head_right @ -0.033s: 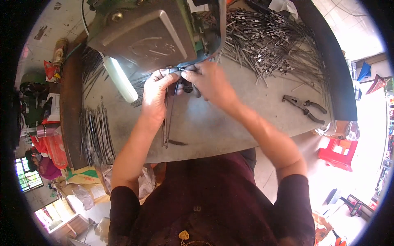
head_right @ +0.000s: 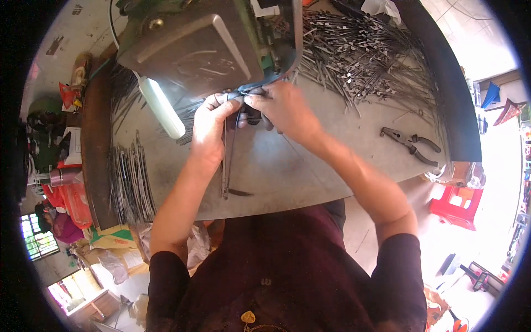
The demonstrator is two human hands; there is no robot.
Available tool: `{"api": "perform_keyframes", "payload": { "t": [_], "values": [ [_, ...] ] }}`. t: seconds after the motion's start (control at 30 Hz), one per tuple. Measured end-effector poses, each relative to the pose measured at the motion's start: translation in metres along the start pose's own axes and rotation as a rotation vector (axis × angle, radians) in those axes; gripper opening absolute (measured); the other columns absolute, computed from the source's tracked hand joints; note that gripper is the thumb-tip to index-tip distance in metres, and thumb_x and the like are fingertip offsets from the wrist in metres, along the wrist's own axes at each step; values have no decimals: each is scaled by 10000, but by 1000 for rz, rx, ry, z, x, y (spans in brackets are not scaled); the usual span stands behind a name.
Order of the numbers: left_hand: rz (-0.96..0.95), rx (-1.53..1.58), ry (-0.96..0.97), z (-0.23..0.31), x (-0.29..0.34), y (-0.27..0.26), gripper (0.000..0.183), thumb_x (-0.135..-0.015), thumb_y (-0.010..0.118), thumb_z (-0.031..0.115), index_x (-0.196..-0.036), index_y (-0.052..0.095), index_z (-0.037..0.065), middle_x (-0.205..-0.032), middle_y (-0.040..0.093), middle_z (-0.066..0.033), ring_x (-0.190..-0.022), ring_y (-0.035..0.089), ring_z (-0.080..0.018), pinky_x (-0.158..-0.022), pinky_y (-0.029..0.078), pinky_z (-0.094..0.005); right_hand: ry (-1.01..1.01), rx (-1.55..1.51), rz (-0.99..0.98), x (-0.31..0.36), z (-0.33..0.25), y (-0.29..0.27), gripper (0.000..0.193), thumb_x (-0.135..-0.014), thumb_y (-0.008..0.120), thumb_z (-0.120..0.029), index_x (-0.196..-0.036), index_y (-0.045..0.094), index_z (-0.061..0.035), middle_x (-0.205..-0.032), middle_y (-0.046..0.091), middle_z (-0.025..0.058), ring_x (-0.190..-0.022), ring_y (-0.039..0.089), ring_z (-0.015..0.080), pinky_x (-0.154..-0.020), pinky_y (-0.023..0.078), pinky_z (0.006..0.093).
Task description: The person feeds metal rods into a mechanical fabrication machine, positioning them with pliers.
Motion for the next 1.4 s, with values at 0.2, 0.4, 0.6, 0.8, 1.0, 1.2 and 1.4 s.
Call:
{"api": "perform_keyframes", "payload": {
  "t": [0.2, 0.4, 0.6, 0.8, 1.0, 1.2, 1.4],
  "values": [
    [53, 25, 49, -11, 12, -2, 106, -878, 629, 55, -952, 563, 19, -850, 642, -71, -714, 601, -131, -651, 489, -262, 139, -209, 52, 25, 25, 6, 230, -975, 531, -251, -1011, 605, -37, -721, 601, 11, -478, 497, 58, -378, 346, 202],
    [7, 33, 26, -12, 11, 3, 171, -884, 661, 77, -967, 526, 14, -825, 638, -77, -677, 616, -142, -626, 502, -268, 148, -251, 67, 34, 22, 3, 170, -976, 518, -177, -985, 603, -30, -741, 620, 11, -503, 515, 65, -391, 360, 220],
    [-20, 39, 122, -2, 13, 7, 187, -877, 672, 76, -970, 524, 10, -832, 646, -81, -675, 628, -146, -614, 501, -261, 173, -261, 52, 34, 14, 0, 175, -971, 524, -187, -999, 614, -40, -733, 618, 5, -508, 515, 65, -404, 363, 218],
    [15, -23, 121, -3, 11, 0, 201, -873, 666, 67, -1016, 547, -9, -840, 655, -79, -665, 622, -138, -605, 493, -255, 132, -194, 23, 28, 16, 4, 228, -977, 526, -229, -1070, 619, -43, -753, 602, -7, -509, 482, 40, -392, 338, 187],
    [0, -78, 164, 8, 6, 6, 175, -874, 678, 72, -941, 524, 25, -803, 618, -61, -668, 604, -128, -620, 488, -257, 103, -179, 64, 20, 17, -1, 177, -963, 530, -180, -1032, 634, -55, -706, 588, -14, -513, 504, 54, -409, 368, 229],
    [5, -48, 224, 14, 5, 10, 85, -878, 670, 86, -868, 630, 12, -759, 646, -38, -657, 601, -101, -594, 470, -244, 110, -252, 60, 16, 23, 1, 209, -971, 519, -192, -1059, 632, -40, -725, 593, -12, -520, 511, 51, -395, 356, 209],
    [108, 70, 176, -8, 6, 3, 184, -861, 705, 84, -907, 532, 40, -801, 609, -41, -658, 581, -115, -615, 492, -252, 152, -317, 63, 20, 36, 5, 232, -976, 515, -203, -1105, 615, -39, -734, 604, -8, -527, 514, 49, -390, 345, 202]
  ]
}}
Point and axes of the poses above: each hand's wrist, its own x-axis away from the middle knuckle, its own y-axis out of the palm, z = x × y, the point moved 10 cm from there along -x, towards the middle knuckle
